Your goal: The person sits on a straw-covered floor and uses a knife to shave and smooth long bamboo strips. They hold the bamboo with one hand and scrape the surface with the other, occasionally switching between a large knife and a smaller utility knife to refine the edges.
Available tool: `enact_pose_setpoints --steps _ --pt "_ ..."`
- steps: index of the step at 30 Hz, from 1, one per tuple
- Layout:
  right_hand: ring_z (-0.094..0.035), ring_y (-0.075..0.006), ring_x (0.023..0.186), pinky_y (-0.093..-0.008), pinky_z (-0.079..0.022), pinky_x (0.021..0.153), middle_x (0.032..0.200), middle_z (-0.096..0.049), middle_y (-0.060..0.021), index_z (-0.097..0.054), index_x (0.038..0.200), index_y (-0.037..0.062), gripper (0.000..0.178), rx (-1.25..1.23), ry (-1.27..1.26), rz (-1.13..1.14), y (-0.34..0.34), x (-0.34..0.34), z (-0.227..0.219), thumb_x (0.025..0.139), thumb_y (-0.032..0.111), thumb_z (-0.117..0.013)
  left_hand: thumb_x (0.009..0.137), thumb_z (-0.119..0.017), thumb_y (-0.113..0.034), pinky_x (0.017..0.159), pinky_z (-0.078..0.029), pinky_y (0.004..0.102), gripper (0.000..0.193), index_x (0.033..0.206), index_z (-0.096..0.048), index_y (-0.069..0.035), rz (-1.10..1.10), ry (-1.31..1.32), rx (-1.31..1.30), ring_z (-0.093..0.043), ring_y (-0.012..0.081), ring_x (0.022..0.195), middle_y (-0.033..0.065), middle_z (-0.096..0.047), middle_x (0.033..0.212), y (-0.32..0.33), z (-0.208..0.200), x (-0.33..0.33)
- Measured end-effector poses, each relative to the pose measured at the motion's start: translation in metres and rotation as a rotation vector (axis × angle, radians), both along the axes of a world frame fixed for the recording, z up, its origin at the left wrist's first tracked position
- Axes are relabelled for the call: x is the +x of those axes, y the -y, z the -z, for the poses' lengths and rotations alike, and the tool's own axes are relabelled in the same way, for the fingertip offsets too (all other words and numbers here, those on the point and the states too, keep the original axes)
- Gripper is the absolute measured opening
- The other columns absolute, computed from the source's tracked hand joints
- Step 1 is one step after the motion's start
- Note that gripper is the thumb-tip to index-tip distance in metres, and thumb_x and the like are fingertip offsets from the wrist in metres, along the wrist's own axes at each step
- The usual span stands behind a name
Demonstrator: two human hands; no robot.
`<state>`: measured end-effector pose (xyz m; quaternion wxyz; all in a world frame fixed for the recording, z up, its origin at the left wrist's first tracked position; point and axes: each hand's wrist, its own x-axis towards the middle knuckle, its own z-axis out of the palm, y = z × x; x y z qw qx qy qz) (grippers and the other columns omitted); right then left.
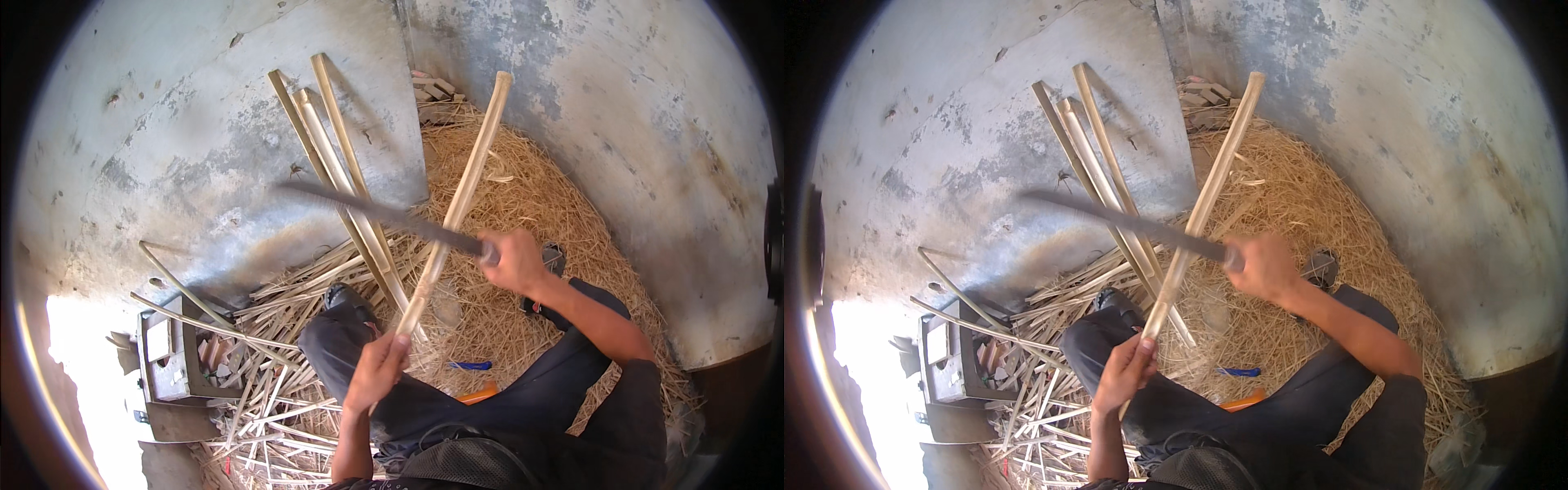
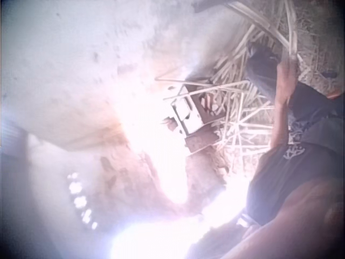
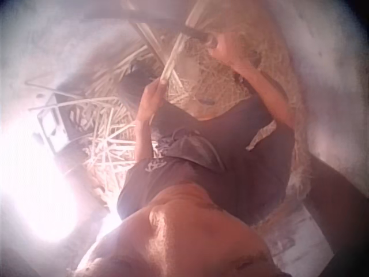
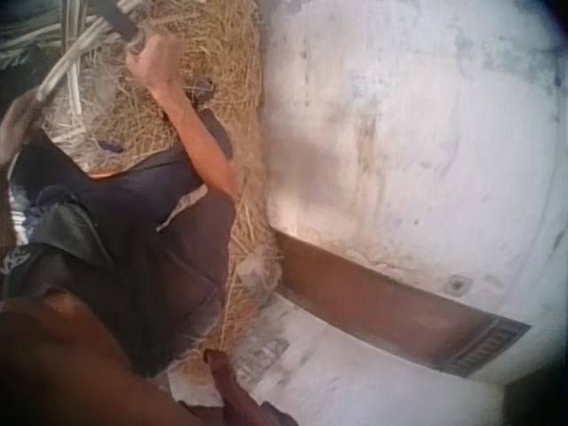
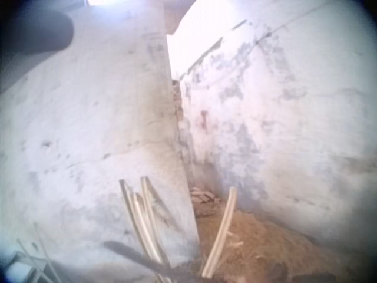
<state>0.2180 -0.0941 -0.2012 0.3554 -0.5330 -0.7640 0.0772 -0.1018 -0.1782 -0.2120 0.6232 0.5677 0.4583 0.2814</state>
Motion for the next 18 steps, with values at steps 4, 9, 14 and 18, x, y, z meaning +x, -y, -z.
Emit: enact_pose_setpoints --steps 4,9,14,18 --pt "-0.067 -0.0272 0.05 -0.0432 -0.052 0.051 0.058 -0.065 -0.012 -0.072 0.087 0.0082 0.015 0.072 0.161 -0.036 0.012 -0.013 0.013 0.075 0.014 -0.079 0.117 -0.046 -0.039 0.048 -0.032 0.0218 0.039 0.093 -0.055 -0.008 -0.029 -0.04 0.069 -0.039 0.0028 0.054 -0.0053 -0.047 0.068 0.006 0.013 0.006" --pt "-0.065 -0.0331 0.051 -0.0455 -0.054 0.054 0.058 -0.064 -0.0127 -0.075 0.091 0.0115 0.014 -0.079 0.088 0.17 -0.045 0.043 0.034 0.078 0.018 -0.075 0.116 -0.047 -0.039 0.045 -0.031 0.0222 0.04 0.091 -0.055 -0.009 -0.118 0.038 -0.261 -0.038 0.003 0.053 -0.0056 -0.045 0.067 0.031 0.008 -0.023" --pt "-0.063 -0.0284 0.047 -0.0432 -0.05 0.049 0.055 -0.061 -0.0103 -0.075 0.089 0.0135 0.012 -0.116 0.14 -0.056 -0.033 0.024 0.05 0.078 0.018 -0.074 0.116 -0.048 -0.037 0.047 -0.032 0.0226 0.04 0.09 -0.055 -0.008 -0.103 0.114 -0.31 -0.04 0.0035 0.054 -0.005 -0.047 0.067 0.026 0.019 -0.024" --pt "-0.059 -0.0208 0.043 -0.0381 -0.048 0.046 0.054 -0.06 -0.0112 -0.074 0.084 0.0084 0.012 0.126 0.338 -0.054 -0.052 0.037 0.048 0.078 0.017 -0.069 0.116 -0.048 -0.037 0.047 -0.031 0.0228 0.04 0.09 -0.055 -0.008 -0.113 0.029 -0.267 -0.039 0.0034 0.053 -0.0053 -0.046 0.066 0.034 0.017 -0.035"
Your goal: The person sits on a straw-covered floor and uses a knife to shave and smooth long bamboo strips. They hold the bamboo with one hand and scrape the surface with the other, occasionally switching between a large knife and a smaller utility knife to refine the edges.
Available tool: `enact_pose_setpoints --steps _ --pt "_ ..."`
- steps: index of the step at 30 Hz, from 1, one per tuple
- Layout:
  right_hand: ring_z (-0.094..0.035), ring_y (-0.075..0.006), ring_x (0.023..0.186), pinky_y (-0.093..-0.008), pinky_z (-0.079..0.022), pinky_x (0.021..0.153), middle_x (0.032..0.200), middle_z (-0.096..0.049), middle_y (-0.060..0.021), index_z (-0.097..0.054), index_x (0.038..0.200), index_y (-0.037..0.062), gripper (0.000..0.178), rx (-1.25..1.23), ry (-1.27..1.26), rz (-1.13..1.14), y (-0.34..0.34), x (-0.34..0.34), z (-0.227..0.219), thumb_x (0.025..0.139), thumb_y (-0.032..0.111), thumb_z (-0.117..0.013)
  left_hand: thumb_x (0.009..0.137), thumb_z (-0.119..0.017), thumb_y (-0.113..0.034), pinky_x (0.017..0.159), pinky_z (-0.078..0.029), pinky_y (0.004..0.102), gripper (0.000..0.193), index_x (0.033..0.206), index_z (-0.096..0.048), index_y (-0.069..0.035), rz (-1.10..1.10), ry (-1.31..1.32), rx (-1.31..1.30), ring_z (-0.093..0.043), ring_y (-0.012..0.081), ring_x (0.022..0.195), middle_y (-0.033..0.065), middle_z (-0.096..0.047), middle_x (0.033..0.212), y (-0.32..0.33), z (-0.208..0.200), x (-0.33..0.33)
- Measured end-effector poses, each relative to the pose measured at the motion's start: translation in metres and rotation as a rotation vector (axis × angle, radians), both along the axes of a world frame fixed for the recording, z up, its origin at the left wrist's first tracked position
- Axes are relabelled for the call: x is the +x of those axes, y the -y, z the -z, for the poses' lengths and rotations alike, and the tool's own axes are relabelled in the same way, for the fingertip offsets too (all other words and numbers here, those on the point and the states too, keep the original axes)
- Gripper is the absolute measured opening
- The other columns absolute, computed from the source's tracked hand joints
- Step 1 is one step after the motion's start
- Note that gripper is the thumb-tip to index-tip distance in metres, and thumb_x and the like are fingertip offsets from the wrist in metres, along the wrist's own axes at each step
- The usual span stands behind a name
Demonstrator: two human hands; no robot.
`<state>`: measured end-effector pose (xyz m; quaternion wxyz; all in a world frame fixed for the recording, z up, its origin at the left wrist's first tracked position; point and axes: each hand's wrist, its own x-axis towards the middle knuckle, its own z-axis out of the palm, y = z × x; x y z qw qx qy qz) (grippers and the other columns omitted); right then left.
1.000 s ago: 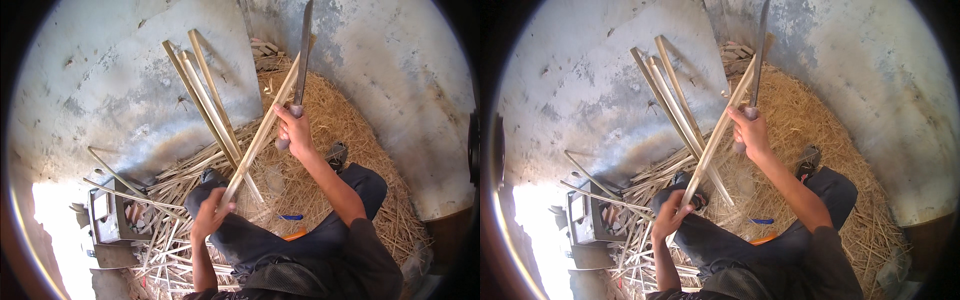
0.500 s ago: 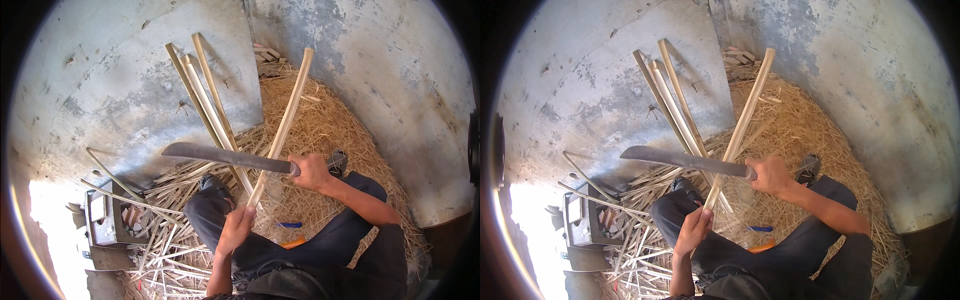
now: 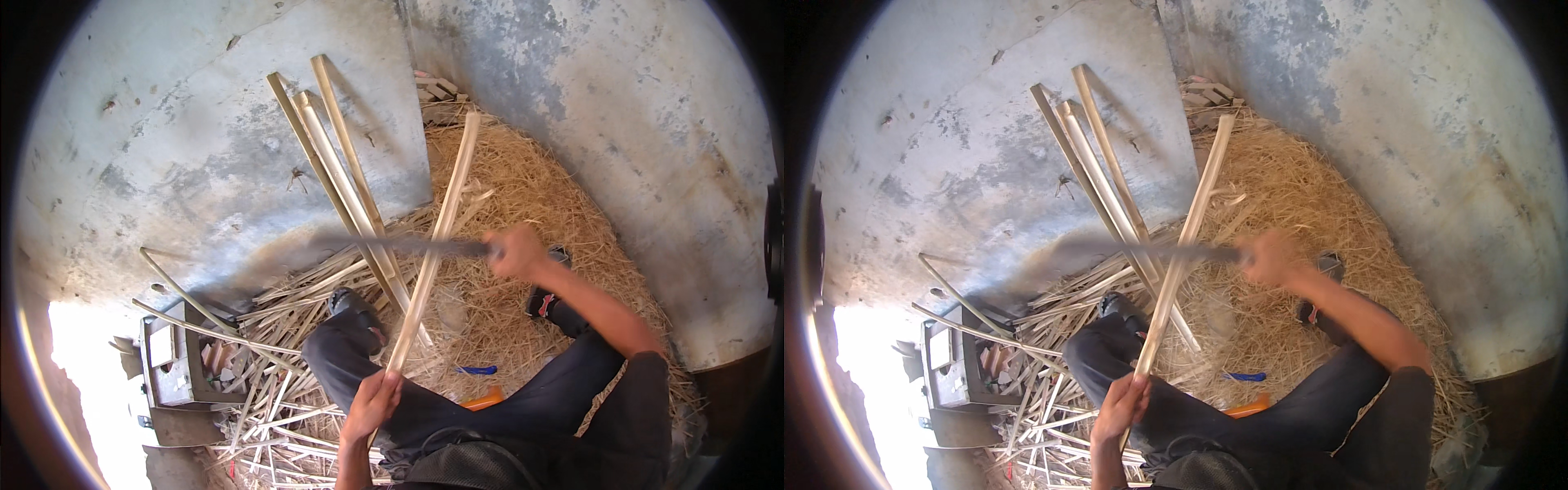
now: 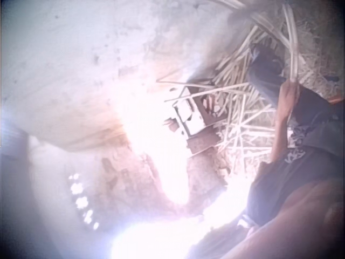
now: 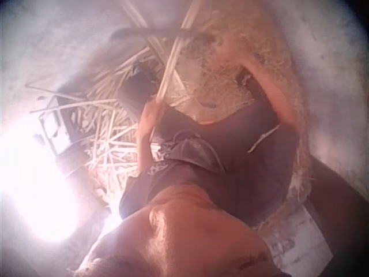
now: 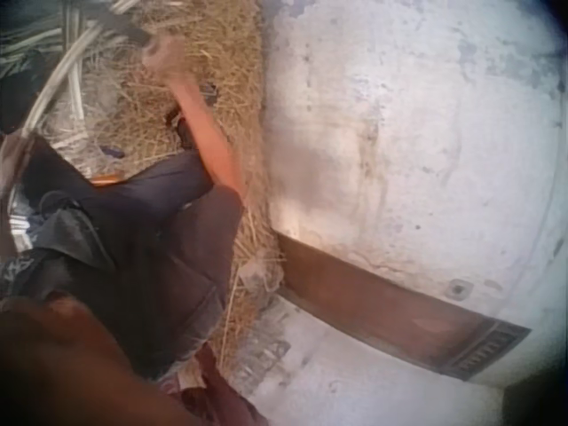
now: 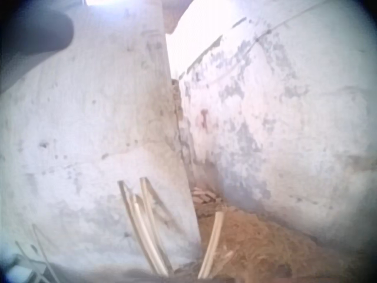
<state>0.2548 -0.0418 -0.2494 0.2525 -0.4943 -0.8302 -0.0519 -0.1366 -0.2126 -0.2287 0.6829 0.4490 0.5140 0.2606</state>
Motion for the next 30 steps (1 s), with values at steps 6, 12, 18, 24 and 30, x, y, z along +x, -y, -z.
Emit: enact_pose_setpoints --steps 6,12,18,24,30 --pt "-0.06 -0.0208 0.045 -0.0403 -0.049 0.048 0.055 -0.063 -0.0124 -0.077 0.091 0.0056 0.02 -0.243 -0.079 0.299 -0.038 0.088 0.013 0.084 0.021 -0.068 0.116 -0.048 -0.036 0.047 -0.03 0.0228 0.039 0.09 -0.056 -0.009 -0.034 -0.077 -0.182 -0.038 0.0032 0.053 -0.0055 -0.046 0.066 0.042 -0.002 -0.05" --pt "-0.064 -0.0272 0.051 -0.0437 -0.051 0.051 0.06 -0.064 -0.0155 -0.08 0.097 0.0121 0.022 -0.228 -0.074 -0.04 0.007 -0.022 0.033 0.08 0.022 -0.069 0.116 -0.049 -0.037 0.048 -0.029 0.0225 0.038 0.091 -0.056 -0.01 0.02 -0.029 -0.11 -0.037 0.0032 0.053 -0.0063 -0.046 0.067 0.005 0.007 -0.022" --pt "-0.056 -0.0256 0.046 -0.0438 -0.045 0.049 0.057 -0.061 -0.012 -0.077 0.094 0.0012 0.024 -0.435 -0.304 0.613 -0.07 0.086 0.052 0.092 0.024 -0.069 0.115 -0.051 -0.034 0.047 -0.029 0.0231 0.039 0.087 -0.058 -0.008 -0.021 -0.117 -0.255 -0.038 0.004 0.052 -0.006 -0.046 0.064 0.049 -0.011 -0.091" --pt "-0.072 -0.0374 0.081 -0.0496 -0.055 0.073 0.083 -0.072 -0.0233 -0.076 0.103 -0.0032 0.032 -0.387 -0.261 0.746 -0.05 0.14 0.117 0.093 0.026 -0.072 0.113 -0.052 -0.04 0.045 -0.025 0.0234 0.039 0.086 -0.056 -0.012 -0.254 -0.254 -0.275 -0.033 0.0039 0.05 -0.0079 -0.041 0.063 0.077 -0.02 -0.129" --pt "-0.074 -0.0417 0.088 -0.0513 -0.057 0.08 0.091 -0.076 -0.0242 -0.077 0.109 0.0008 0.038 -0.64 -0.334 0.578 0.006 0.053 0.255 0.088 0.032 -0.073 0.114 -0.049 -0.041 0.042 -0.022 0.0237 0.04 0.09 -0.054 -0.011 -0.149 -0.039 -0.308 -0.031 0.0042 0.048 -0.0059 -0.039 0.064 0.042 0.007 -0.112"
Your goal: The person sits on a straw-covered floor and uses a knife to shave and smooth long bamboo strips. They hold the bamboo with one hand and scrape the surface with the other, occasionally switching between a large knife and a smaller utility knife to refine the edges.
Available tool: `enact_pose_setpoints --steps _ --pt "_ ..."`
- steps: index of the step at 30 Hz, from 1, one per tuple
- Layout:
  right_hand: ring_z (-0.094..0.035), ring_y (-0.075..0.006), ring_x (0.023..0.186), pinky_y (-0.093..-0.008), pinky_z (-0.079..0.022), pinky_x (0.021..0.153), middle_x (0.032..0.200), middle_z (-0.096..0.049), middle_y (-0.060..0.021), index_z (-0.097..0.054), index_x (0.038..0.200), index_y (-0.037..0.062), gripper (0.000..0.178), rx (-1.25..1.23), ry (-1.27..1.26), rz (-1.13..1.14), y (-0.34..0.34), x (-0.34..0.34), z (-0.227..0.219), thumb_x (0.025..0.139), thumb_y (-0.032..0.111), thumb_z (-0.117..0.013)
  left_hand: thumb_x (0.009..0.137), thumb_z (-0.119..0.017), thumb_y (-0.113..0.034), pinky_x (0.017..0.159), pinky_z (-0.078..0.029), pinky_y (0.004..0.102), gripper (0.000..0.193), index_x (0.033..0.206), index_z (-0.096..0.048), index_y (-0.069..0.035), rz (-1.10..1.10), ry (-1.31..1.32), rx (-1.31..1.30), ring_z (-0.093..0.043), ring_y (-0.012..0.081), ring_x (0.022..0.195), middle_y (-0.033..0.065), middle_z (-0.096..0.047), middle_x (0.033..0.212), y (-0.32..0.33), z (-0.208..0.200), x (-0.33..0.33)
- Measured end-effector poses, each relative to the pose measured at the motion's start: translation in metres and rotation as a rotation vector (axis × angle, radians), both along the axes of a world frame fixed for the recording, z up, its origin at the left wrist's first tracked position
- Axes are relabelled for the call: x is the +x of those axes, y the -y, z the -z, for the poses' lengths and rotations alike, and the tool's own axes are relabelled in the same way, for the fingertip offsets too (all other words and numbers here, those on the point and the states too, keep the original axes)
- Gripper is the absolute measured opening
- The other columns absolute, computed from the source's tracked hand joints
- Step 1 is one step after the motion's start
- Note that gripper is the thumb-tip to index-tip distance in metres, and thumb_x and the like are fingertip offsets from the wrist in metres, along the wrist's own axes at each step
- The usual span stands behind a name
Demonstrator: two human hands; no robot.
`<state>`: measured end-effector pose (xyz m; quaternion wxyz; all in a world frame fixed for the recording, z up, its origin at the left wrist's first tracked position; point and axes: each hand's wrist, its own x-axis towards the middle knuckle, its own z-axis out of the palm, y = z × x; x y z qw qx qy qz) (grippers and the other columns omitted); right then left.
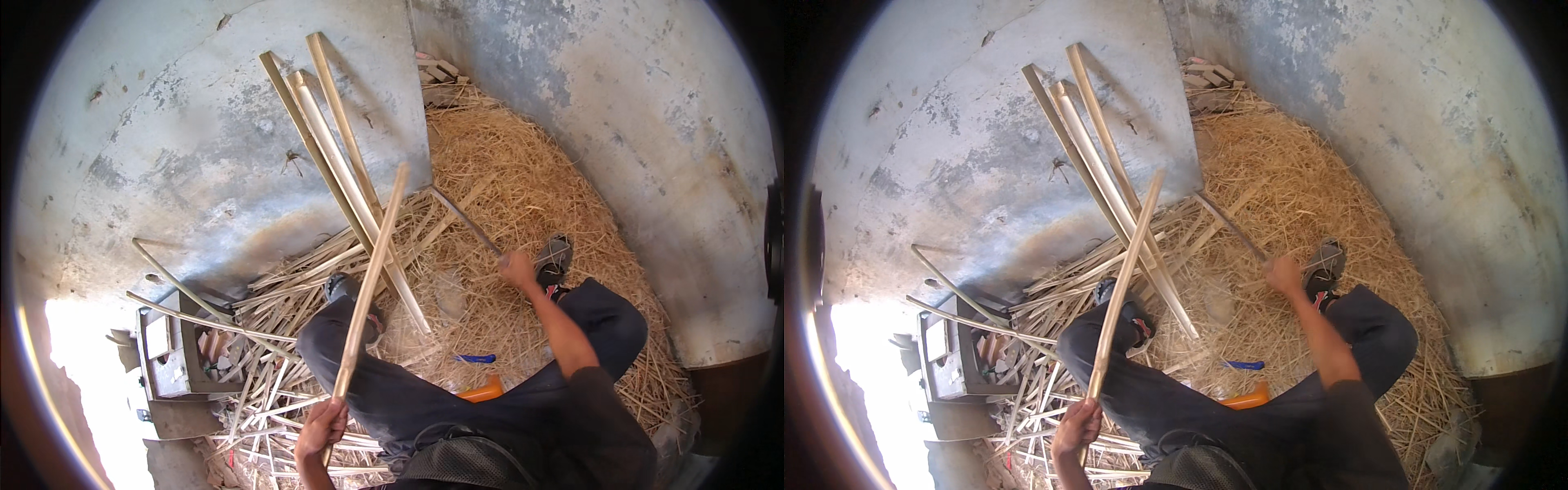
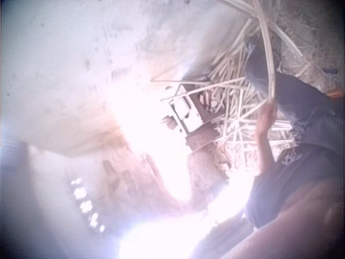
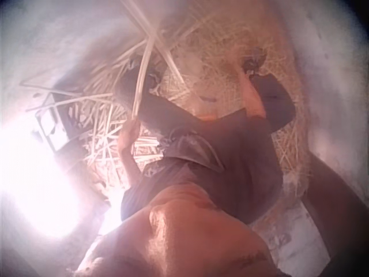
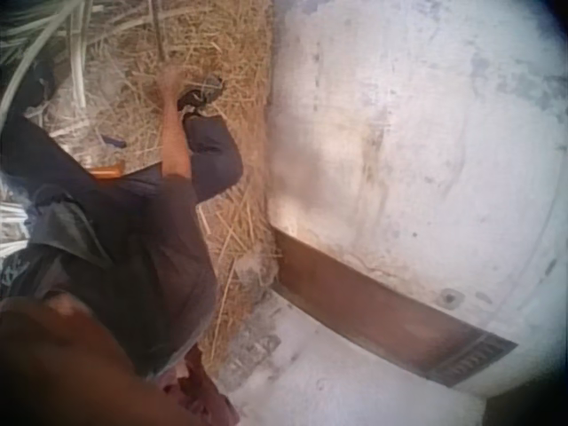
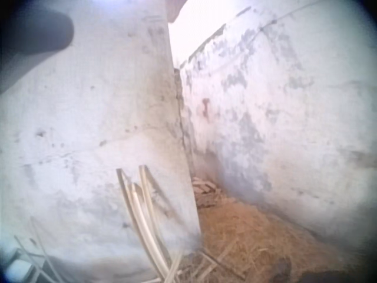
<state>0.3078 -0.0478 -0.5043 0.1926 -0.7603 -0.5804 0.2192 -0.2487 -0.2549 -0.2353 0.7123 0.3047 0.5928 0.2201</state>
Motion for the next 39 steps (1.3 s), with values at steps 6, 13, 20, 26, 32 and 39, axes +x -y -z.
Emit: enact_pose_setpoints --steps 6,13,20,26,32,39 --pt "-0.073 -0.0411 0.085 -0.0493 -0.057 0.078 0.087 -0.074 -0.025 -0.077 0.097 -0.002 0.034 -0.166 -0.231 0.086 0.081 -0.11 0.066 0.089 0.031 -0.076 0.114 -0.05 -0.038 0.044 -0.026 0.0244 0.041 0.087 -0.052 -0.009 -0.082 0.25 0.027 -0.033 0.0055 0.051 -0.0032 -0.041 0.064 -0.015 0.01 0.037" --pt "-0.065 -0.0295 0.066 -0.0445 -0.051 0.067 0.073 -0.067 -0.016 -0.071 0.086 -0.0031 0.033 0.04 -0.347 0.208 0.052 -0.102 0.028 0.089 0.029 -0.079 0.114 -0.052 -0.043 0.044 -0.029 0.0241 0.043 0.086 -0.053 -0.01 0.111 0.065 0.254 -0.034 0.004 0.049 -0.0055 -0.042 0.062 -0.038 0.014 0.055" --pt "-0.044 -0.0124 0.051 -0.0371 -0.035 0.05 0.059 -0.052 0.0006 -0.06 0.073 0.0042 0.033 0.594 -0.561 0.08 -0.026 -0.07 -0.163 0.097 0.024 -0.072 0.115 -0.051 -0.039 0.052 -0.032 0.0258 0.046 0.082 -0.053 -0.008 0.066 -0.116 0.393 -0.038 0.0048 0.058 -0.0057 -0.045 0.065 -0.059 0.011 0.098" --pt "-0.054 -0.0168 0.044 -0.038 -0.044 0.046 0.055 -0.058 -0.0048 -0.064 0.079 0.0095 0.016 0.504 -0.323 -0.397 0.007 -0.124 -0.261 0.084 0.021 -0.075 0.116 -0.047 -0.039 0.055 -0.033 0.0278 0.045 0.089 -0.054 -0.004 0.16 -0.238 0.621 -0.038 0.0057 0.063 -0.008 -0.044 0.07 -0.08 0.015 0.131" --pt "-0.068 -0.0305 0.053 -0.0425 -0.052 0.05 0.061 -0.066 -0.01 -0.07 0.083 0.0143 0.019 0.56 0.105 -0.581 0.043 -0.159 -0.262 0.067 0.023 -0.076 0.113 -0.057 -0.03 0.059 -0.041 0.0402 0.037 0.099 -0.06 0.004 0.125 -0.508 0.833 -0.045 0.0208 0.059 0.0116 -0.053 0.066 -0.085 -0.009 0.152" --pt "-0.067 -0.0303 0.052 -0.0428 -0.052 0.051 0.059 -0.064 -0.0116 -0.069 0.083 0.0125 0.013 0.548 0.037 -0.481 0.006 -0.141 -0.247 0.076 0.022 -0.073 0.11 -0.061 -0.025 0.059 -0.045 0.0436 0.03 0.103 -0.065 0.004 0.053 -0.64 0.82 -0.057 0.0373 0.059 0.0221 -0.06 0.069 -0.069 -0.005 0.153"
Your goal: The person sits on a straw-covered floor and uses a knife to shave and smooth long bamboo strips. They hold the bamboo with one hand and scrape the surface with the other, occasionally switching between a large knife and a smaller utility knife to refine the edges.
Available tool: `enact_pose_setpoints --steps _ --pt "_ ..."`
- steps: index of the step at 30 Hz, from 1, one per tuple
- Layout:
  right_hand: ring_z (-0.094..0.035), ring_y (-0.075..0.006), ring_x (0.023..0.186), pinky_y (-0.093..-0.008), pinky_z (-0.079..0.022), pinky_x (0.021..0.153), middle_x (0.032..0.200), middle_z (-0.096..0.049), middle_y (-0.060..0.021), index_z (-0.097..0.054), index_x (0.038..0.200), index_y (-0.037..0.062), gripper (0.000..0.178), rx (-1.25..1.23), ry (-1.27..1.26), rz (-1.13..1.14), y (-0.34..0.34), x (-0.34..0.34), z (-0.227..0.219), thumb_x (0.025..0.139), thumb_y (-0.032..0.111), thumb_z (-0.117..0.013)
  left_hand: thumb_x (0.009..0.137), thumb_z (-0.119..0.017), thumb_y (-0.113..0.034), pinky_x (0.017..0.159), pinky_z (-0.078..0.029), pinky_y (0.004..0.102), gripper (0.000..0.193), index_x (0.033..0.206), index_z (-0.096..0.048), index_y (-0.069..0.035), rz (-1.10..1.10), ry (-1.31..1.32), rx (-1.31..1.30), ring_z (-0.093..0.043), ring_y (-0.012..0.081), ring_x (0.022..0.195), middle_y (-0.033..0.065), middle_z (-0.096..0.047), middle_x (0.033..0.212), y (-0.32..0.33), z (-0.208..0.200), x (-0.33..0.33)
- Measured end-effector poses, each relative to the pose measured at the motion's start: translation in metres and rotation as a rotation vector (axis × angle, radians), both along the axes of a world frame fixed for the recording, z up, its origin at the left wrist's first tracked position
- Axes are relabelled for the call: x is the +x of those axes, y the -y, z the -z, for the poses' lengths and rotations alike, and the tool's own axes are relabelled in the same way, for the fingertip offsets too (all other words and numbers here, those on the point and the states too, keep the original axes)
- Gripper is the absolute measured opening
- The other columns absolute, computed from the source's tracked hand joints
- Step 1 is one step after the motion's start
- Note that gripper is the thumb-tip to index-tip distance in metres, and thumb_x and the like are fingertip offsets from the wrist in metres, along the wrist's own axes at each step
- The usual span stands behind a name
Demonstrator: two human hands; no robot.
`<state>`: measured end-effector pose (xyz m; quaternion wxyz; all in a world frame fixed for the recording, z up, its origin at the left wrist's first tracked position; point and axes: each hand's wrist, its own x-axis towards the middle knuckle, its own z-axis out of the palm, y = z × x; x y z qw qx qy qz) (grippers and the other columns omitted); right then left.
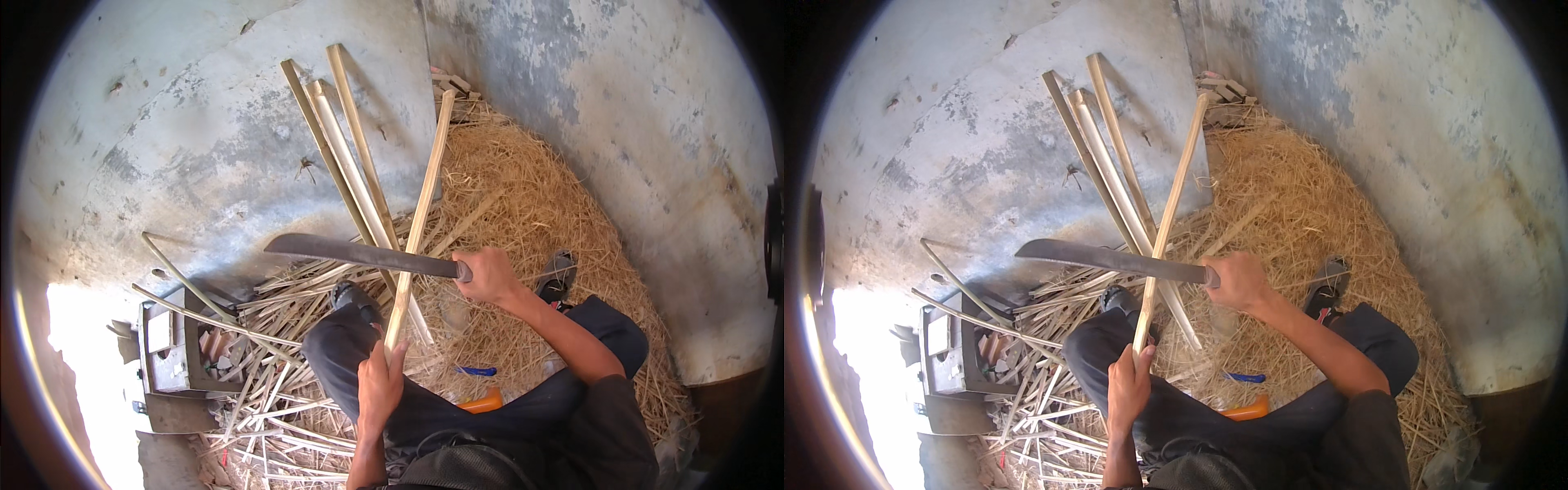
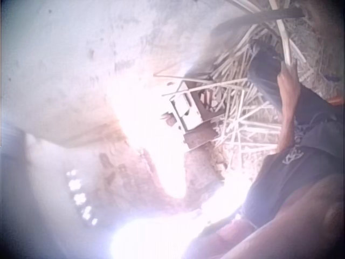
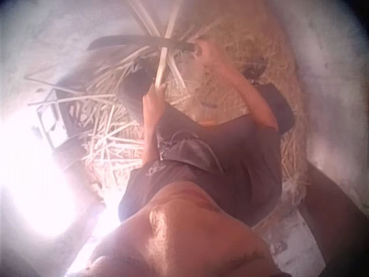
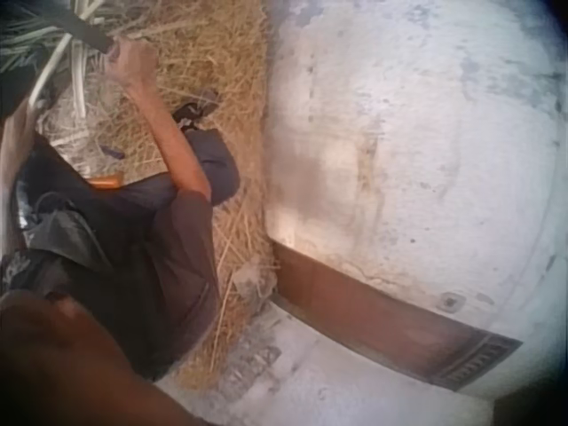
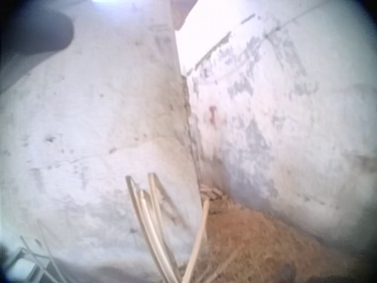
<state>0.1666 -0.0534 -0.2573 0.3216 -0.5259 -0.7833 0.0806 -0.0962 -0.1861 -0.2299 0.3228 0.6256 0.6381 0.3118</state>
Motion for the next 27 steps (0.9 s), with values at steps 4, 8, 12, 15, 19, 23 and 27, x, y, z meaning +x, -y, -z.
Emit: enact_pose_setpoints --steps 4,8,12,15,19,23,27 --pt "-0.065 -0.0278 0.048 -0.04 -0.051 0.048 0.057 -0.063 -0.0099 -0.071 0.085 0.0106 0.009 -0.009 0.041 -0.11 0.016 -0.015 -0.014 0.078 0.016 -0.073 0.109 -0.062 -0.024 0.057 -0.045 0.0451 0.029 0.101 -0.065 0.004 -0.005 -0.027 0.08 -0.062 0.0438 0.062 0.0231 -0.061 0.069 -0.005 0.004 0.001" --pt "-0.063 -0.0254 0.045 -0.0378 -0.05 0.047 0.057 -0.063 -0.0079 -0.073 0.09 0.0114 0.011 0.083 0.073 -0.093 -0.001 -0.007 0.005 0.079 0.014 -0.073 0.108 -0.063 -0.024 0.057 -0.045 0.0481 0.029 0.097 -0.063 0.003 0.001 -0.035 0.065 -0.061 0.0469 0.062 0.0238 -0.059 0.066 -0.006 -0.009 0.006" --pt "-0.062 -0.0217 0.045 -0.0373 -0.05 0.046 0.057 -0.064 -0.0052 -0.072 0.088 0.0129 0.008 -0.01 -0.02 0.088 -0.049 0.033 -0.001 0.081 0.014 -0.072 0.104 -0.068 -0.023 0.057 -0.047 0.0533 0.031 0.095 -0.059 0.006 -0.002 -0.108 0.048 -0.065 0.0517 0.068 0.0307 -0.062 0.068 0.019 -0.005 -0.005" --pt "-0.062 -0.0203 0.047 -0.0383 -0.049 0.047 0.056 -0.062 -0.0054 -0.074 0.092 0.0125 0.013 -0.048 0.135 0.018 -0.026 0.02 -0.001 0.081 0.019 -0.071 0.107 -0.065 -0.025 0.057 -0.043 0.0526 0.036 0.086 -0.055 0.003 -0.04 -0.014 0.008 -0.061 0.051 0.065 0.0276 -0.059 0.067 0.022 -0.006 -0.001" --pt "-0.054 -0.0177 0.044 -0.0361 -0.043 0.046 0.054 -0.059 -0.0059 -0.081 0.104 0.0137 0.03 0.011 0.076 0.014 -0.036 0.034 0.022 0.078 0.027 -0.073 0.106 -0.066 -0.025 0.057 -0.045 0.0527 0.034 0.089 -0.058 0.003 0.026 -0.067 0.007 -0.063 0.052 0.067 0.0289 -0.061 0.068 0.017 -0.008 0.003" --pt "-0.058 -0.0196 0.048 -0.0378 -0.048 0.049 0.061 -0.067 -0.0087 -0.082 0.106 0.0114 0.027 -0.269 -0.124 0.419 -0.091 0.111 -0.013 0.083 0.021 -0.071 0.106 -0.067 -0.025 0.058 -0.047 0.054 0.034 0.089 -0.058 0.003 0.061 -0.114 -0.117 -0.063 0.0528 0.068 0.03 -0.062 0.068 0.074 -0.005 -0.027" --pt "-0.07 -0.0252 0.059 -0.0425 -0.057 0.058 0.069 -0.073 -0.013 -0.08 0.105 0.0134 0.024 -0.161 0.176 0.275 -0.081 0.131 0.028 0.084 0.019 -0.07 0.106 -0.067 -0.026 0.057 -0.046 0.0539 0.037 0.086 -0.056 0.002 0.086 -0.062 -0.233 -0.063 0.0519 0.067 0.0292 -0.061 0.069 0.082 0.007 -0.038"
